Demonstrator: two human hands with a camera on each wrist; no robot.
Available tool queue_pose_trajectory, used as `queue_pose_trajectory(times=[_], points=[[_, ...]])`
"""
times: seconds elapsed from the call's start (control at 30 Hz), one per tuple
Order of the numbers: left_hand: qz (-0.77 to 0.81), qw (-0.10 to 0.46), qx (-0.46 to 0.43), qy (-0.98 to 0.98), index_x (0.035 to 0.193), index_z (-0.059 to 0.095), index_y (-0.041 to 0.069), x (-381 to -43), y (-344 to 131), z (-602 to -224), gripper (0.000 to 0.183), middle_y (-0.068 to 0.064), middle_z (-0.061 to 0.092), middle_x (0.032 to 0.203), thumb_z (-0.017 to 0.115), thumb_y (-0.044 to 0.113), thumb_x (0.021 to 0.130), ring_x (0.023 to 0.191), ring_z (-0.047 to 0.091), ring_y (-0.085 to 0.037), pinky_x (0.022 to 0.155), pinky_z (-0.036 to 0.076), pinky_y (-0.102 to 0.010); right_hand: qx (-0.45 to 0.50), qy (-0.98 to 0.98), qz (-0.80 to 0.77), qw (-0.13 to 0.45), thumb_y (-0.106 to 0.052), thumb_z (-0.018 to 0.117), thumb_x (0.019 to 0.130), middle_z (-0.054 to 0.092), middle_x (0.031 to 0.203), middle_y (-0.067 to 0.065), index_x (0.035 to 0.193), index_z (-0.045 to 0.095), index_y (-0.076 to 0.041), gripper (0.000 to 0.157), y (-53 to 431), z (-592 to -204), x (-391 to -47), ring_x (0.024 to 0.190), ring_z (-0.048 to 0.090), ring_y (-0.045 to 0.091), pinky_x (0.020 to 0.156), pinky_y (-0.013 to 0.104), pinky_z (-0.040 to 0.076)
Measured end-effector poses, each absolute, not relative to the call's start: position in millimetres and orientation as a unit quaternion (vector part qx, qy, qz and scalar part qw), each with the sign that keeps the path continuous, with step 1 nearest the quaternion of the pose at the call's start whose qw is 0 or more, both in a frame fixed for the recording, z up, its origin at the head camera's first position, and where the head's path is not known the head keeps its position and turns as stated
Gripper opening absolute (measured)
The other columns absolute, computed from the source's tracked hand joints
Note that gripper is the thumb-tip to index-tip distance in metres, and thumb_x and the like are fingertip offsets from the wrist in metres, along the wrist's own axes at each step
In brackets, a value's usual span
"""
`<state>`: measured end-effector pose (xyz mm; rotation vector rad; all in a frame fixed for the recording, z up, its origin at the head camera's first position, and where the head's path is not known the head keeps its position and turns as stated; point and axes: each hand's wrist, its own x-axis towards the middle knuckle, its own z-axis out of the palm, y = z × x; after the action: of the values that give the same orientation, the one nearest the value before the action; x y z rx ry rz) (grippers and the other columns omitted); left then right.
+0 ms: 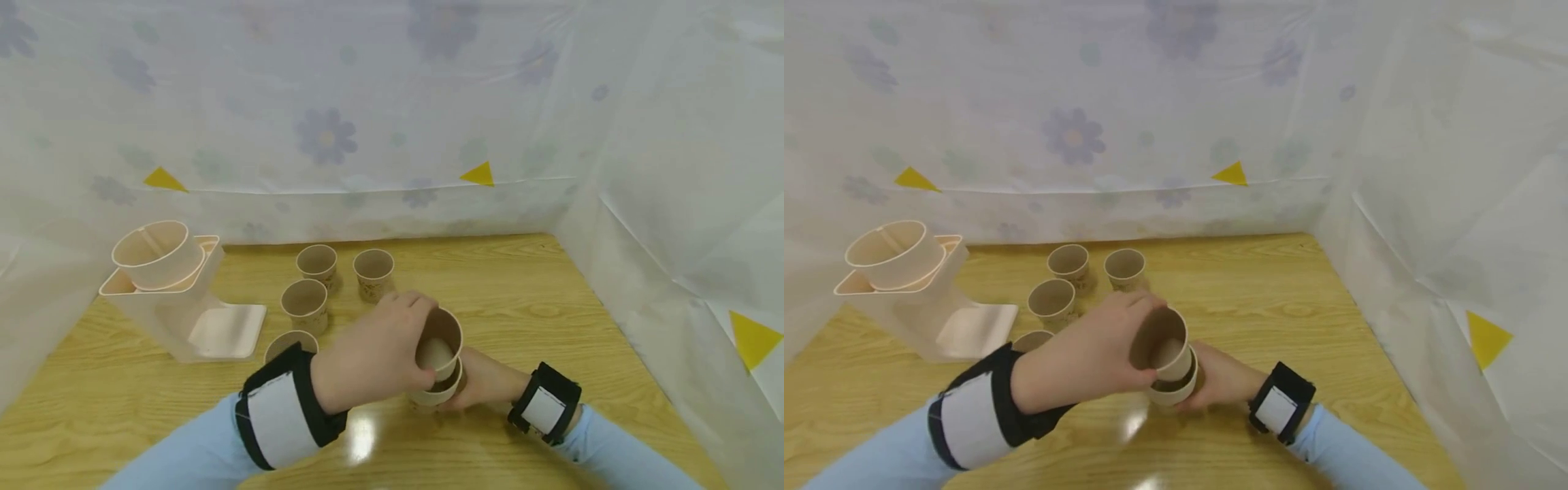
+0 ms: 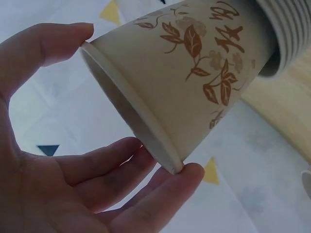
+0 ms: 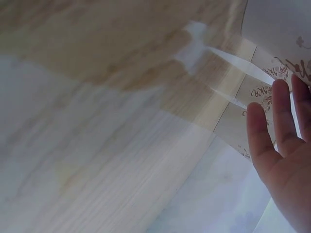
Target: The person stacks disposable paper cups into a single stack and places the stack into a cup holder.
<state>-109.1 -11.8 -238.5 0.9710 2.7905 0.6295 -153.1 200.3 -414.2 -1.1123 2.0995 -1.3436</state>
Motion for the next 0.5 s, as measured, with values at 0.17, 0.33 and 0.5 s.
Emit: queue_pose_trajectory(times=[0.17, 0.33, 0.5], points=[[0.193, 0.083, 0.324, 0.922, 0.120, 0.055, -0.001, -114.1, -5.8, -254.1, 0.057, -0.010, 0.059, 0.115, 0.072, 0.023, 0.071, 0.099, 0.049, -0.023, 0.083, 0.051, -0.032, -0.396, 0.759, -0.476, 0.199, -0.019, 0.078, 0.072, 0.057, 0.125, 0.015, 0.130, 0.044, -0.007, 0.068, 200.6, -415.3, -152.8, 0.112, 0.053, 0.015, 0.098, 0.041, 0.046], [0.180, 0.092, 0.331, 0.922, 0.115, 0.058, 0.001, -121.1, -1.7, -266.6, 0.053, -0.009, 0.060, 0.108, 0.073, 0.023, 0.069, 0.093, 0.049, -0.022, 0.079, 0.051, -0.029, -0.392, 0.759, -0.480, 0.200, -0.019, 0.077, 0.073, 0.056, 0.125, 0.015, 0.131, 0.044, -0.006, 0.069, 201.0, -413.6, -152.7, 0.112, 0.053, 0.015, 0.098, 0.042, 0.046], [0.161, 0.110, 0.336, 0.922, 0.114, 0.059, 0.001, -123.2, 2.2, -278.1, 0.053, -0.009, 0.061, 0.110, 0.074, 0.023, 0.068, 0.094, 0.051, -0.022, 0.077, 0.051, -0.027, -0.391, 0.761, -0.476, 0.202, -0.021, 0.077, 0.074, 0.056, 0.126, 0.016, 0.132, 0.043, -0.004, 0.069, 200.7, -412.0, -151.3, 0.111, 0.053, 0.015, 0.096, 0.040, 0.047]])
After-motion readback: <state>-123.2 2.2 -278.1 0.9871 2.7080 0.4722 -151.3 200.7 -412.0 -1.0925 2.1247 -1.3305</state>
